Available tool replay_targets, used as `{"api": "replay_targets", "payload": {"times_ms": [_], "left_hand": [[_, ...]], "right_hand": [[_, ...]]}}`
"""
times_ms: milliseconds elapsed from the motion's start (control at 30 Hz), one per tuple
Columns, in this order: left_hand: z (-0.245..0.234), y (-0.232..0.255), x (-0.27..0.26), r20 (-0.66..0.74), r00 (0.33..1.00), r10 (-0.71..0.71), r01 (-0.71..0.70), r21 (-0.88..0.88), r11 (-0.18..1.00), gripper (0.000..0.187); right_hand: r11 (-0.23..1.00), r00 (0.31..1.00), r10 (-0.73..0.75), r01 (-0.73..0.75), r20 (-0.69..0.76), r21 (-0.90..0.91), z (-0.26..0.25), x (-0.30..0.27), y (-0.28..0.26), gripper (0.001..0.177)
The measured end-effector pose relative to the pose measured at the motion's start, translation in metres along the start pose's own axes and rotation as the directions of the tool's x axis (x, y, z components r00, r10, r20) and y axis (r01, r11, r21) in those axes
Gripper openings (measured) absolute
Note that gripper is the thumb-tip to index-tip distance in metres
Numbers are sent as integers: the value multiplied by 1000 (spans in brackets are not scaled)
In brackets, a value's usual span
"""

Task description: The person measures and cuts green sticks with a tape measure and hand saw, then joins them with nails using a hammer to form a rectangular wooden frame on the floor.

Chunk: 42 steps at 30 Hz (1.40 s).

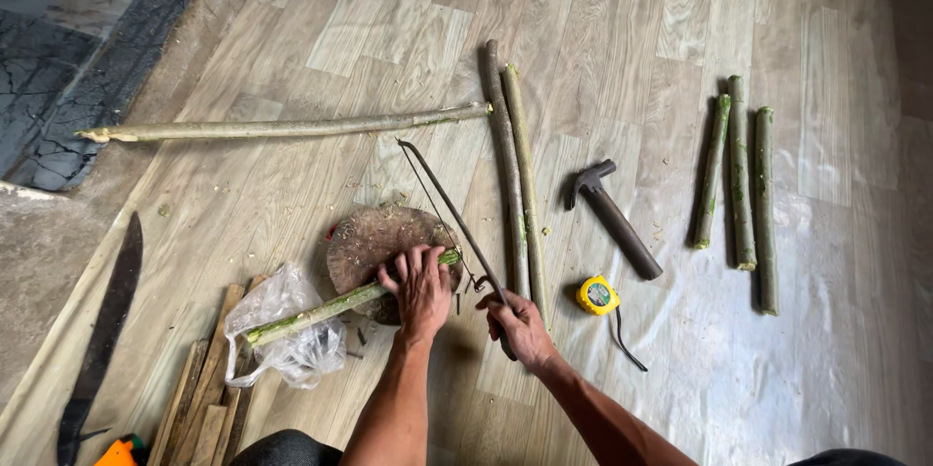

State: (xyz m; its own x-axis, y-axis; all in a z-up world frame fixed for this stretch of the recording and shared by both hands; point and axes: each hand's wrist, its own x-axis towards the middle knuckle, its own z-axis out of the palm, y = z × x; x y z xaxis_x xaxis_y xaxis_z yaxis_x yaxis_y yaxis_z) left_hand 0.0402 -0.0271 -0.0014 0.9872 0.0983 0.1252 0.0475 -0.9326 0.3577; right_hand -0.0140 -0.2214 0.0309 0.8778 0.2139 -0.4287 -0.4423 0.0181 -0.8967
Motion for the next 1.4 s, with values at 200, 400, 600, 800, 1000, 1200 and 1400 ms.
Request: {"api": "replay_targets", "payload": {"times_ms": [200, 400, 600, 800, 1000, 1200, 1400], "left_hand": [[23, -5, 7, 69, 993, -91, 95, -46, 994, 24], [10, 7, 5, 20, 994, -110, 111, -34, 993, 28], [1, 12, 4, -44, 996, -74, 72, -53, 996, 29], [-2, 13, 9, -29, 997, -71, 68, -85, 994, 26], [7, 11, 6, 3, 990, -140, 140, -68, 988, 30], [15, 12, 9, 35, 975, -217, 219, -62, 974, 32], [14, 13, 11, 54, 956, -289, 292, -62, 955, 33]], "right_hand": [[999, 993, 46, -44, -111, 25, 0, -10, 32, 35], [993, 979, 116, -120, -169, -14, -5, -8, 21, 67], [990, 975, 140, -144, -171, -9, 1, 13, 22, 74], [977, 974, 145, -113, -172, 182, -12, -10, 31, 71], [991, 984, 112, -101, -137, 84, -5, 10, 19, 74], [986, 978, 168, -167, -127, 24, -15, -13, 15, 73], [986, 984, 146, -136, -98, 95, -18, -13, 24, 73]]}}
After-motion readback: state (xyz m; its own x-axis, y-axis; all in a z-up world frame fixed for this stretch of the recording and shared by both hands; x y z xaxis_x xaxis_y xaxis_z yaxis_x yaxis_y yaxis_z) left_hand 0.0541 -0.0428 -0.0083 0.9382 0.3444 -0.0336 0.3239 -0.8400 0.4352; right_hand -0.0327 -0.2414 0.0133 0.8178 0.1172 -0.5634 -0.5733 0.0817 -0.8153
